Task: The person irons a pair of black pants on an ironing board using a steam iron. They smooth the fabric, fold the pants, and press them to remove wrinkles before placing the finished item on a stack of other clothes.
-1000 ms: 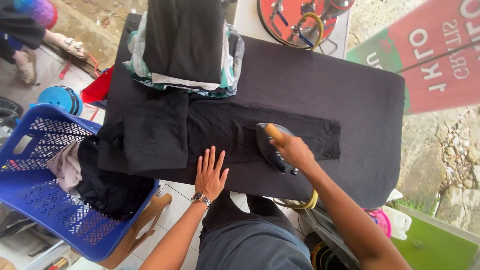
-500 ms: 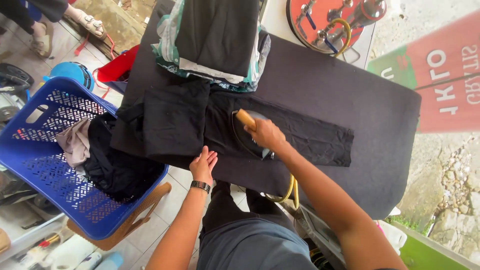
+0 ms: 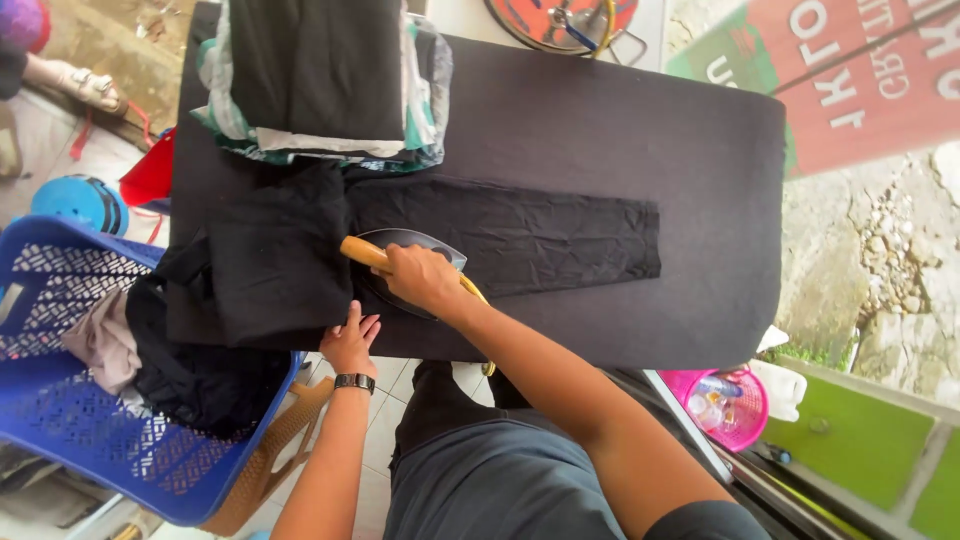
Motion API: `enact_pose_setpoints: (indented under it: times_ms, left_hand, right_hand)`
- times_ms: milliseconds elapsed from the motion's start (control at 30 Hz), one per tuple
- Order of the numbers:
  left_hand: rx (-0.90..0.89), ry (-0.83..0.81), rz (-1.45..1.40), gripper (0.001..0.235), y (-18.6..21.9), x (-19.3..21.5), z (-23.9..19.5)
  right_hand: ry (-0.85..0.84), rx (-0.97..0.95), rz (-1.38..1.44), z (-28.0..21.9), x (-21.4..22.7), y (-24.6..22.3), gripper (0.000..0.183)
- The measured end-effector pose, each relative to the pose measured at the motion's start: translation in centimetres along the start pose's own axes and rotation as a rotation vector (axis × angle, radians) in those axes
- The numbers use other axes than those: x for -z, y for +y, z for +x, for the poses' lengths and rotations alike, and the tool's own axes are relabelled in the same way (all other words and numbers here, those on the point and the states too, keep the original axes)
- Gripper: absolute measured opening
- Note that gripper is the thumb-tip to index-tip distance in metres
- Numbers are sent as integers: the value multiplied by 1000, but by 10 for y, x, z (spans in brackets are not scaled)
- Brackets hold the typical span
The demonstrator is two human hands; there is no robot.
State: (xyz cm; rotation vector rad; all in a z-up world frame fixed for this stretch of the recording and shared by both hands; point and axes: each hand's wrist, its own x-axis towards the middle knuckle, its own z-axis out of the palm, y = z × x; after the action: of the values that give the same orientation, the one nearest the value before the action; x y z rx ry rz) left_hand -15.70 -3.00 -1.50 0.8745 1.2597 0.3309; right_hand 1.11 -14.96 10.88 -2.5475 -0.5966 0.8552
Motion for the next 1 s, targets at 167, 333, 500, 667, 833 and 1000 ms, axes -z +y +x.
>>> enact_pose_setpoints:
  times_ms: [167, 333, 500, 667, 833, 1000]
  left_hand:
    - [-71, -13, 122, 35, 12, -3, -18]
    - [-90, 3, 156, 32, 12, -4, -22]
    - [-25, -6, 258, 42, 19, -12, -36]
    - [-481, -156, 701, 52, -21, -37, -72]
    - [-1341, -531, 934, 36, -25, -117, -80]
    - [-1516, -535, 1480, 67, 5, -164, -37]
  right_hand:
    - [9, -280, 46, -37, 51, 68, 47]
    - [138, -576, 201, -68, 61, 232, 61]
    - [611, -733, 222, -66, 91, 360, 46]
    - [592, -790, 325, -86, 112, 310, 54]
    - [467, -743, 319, -103, 114, 255, 52]
    - [333, -806, 321, -128, 114, 268, 53]
